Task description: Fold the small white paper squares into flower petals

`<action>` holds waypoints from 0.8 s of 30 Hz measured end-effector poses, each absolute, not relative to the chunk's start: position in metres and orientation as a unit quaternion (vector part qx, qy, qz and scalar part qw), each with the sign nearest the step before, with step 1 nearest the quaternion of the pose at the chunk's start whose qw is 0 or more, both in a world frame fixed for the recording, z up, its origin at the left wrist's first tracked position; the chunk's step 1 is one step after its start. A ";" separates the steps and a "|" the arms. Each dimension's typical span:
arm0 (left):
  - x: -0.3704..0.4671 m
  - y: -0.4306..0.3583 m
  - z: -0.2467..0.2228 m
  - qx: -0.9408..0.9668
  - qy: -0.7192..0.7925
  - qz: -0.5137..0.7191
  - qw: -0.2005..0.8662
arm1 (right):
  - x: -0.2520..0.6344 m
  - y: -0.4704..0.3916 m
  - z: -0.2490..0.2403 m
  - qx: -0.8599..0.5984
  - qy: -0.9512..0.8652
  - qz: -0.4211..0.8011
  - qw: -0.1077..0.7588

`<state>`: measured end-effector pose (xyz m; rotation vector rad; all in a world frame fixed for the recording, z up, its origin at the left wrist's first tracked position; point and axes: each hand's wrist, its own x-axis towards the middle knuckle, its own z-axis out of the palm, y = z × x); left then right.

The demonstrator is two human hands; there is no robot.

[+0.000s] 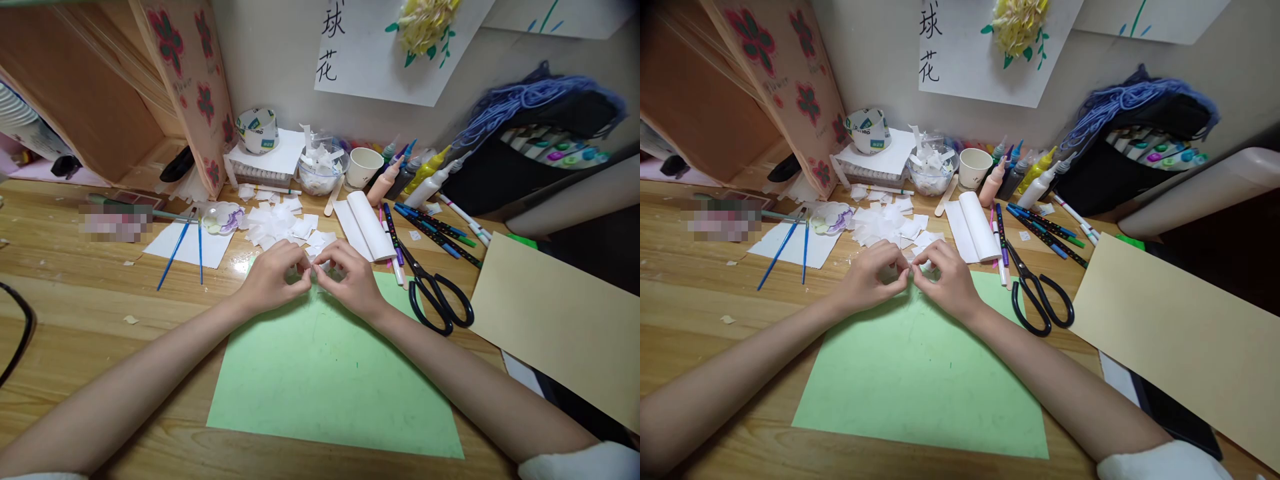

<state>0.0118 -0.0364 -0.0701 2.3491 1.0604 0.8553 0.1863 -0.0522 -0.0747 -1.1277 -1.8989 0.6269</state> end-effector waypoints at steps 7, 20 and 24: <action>0.012 -0.037 -0.069 0.834 0.399 0.319 0.208 | 0.187 -0.051 -0.075 -0.476 -0.732 0.246 0.422; 0.012 -0.038 -0.068 0.826 0.440 0.274 0.221 | 0.187 -0.051 -0.076 -0.456 -0.743 0.254 0.418; 0.012 -0.038 -0.070 0.829 0.445 0.262 0.215 | 0.187 -0.052 -0.076 -0.442 -0.755 0.252 0.414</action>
